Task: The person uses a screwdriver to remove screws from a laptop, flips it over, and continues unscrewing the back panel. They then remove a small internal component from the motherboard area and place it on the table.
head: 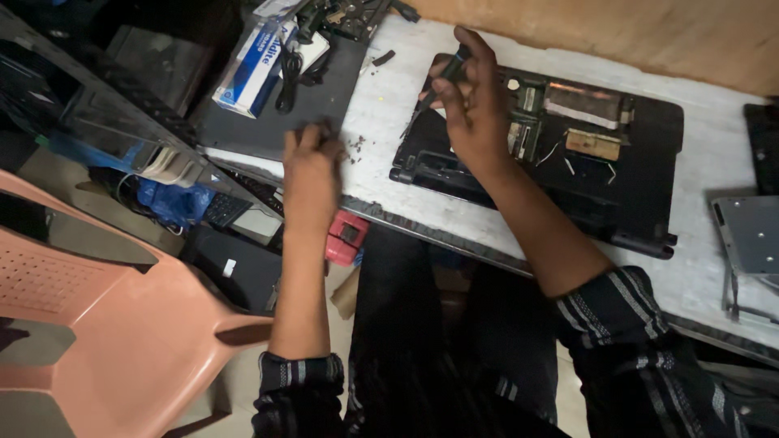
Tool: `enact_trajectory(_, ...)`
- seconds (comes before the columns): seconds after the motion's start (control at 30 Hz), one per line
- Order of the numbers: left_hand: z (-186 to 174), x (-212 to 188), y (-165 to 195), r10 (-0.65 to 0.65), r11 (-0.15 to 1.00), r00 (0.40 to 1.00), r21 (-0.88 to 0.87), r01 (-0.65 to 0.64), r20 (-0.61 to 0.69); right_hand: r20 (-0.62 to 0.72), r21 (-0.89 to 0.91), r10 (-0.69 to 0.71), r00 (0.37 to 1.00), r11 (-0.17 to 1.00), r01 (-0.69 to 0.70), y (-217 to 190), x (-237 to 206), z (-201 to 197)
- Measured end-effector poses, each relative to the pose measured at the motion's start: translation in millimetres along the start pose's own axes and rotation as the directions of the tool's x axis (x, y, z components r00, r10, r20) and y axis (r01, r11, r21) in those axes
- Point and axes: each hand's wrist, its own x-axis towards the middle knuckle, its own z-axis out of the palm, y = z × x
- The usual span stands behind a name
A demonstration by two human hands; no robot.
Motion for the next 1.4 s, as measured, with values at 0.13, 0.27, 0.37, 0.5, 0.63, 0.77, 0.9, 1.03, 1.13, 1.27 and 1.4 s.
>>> enact_trajectory(0.13,0,-1,3,0.041,0.998,0.998,-0.040,-0.043,-0.054,-0.004,-0.003,-0.016,1.000,1.000,0.016,-2,0,2)
enact_trajectory(0.27,15,1,18,0.025,0.905,0.993,-0.419,-0.070,-0.113,-0.010,0.055,-0.060,0.998,0.997,0.061,-3,1,6)
enact_trajectory(0.37,28,0,27,-0.021,0.813,0.999,-0.582,-0.008,-0.043,-0.012,0.115,-0.054,0.998,0.992,0.055,-3,2,7)
enact_trajectory(0.5,38,1,27,-0.155,0.732,0.988,-0.669,0.129,0.021,-0.037,0.149,-0.034,0.999,0.988,0.039,-4,2,5)
enact_trajectory(0.63,41,-1,25,-0.192,0.629,0.979,-0.756,0.181,0.075,-0.007,0.133,-0.081,0.997,0.988,0.081,-4,-2,5)
enact_trajectory(0.77,43,0,26,-0.053,0.757,0.998,-0.652,0.050,0.015,-0.008,0.139,-0.094,0.996,0.986,0.094,0,-4,4)
enact_trajectory(0.9,46,4,27,0.008,0.740,0.999,-0.672,0.029,0.052,-0.105,0.166,-0.081,0.991,0.981,0.097,5,-2,-7)
enact_trajectory(1.03,46,2,26,-0.040,0.694,0.984,-0.703,0.154,0.175,-0.192,0.002,-0.069,0.979,0.998,0.071,10,0,-20)
enact_trajectory(1.13,43,-2,24,-0.020,0.684,0.989,-0.719,0.119,0.144,-0.212,-0.010,-0.087,0.973,0.996,0.087,14,-1,-22)
enact_trajectory(1.27,39,-6,23,-0.007,0.677,0.990,-0.728,0.108,0.140,-0.226,0.019,-0.069,0.972,0.997,0.075,16,-3,-21)
enact_trajectory(1.4,36,-7,24,-0.020,0.677,0.987,-0.724,0.132,0.161,-0.192,0.044,-0.078,0.978,0.995,0.088,12,-3,-20)
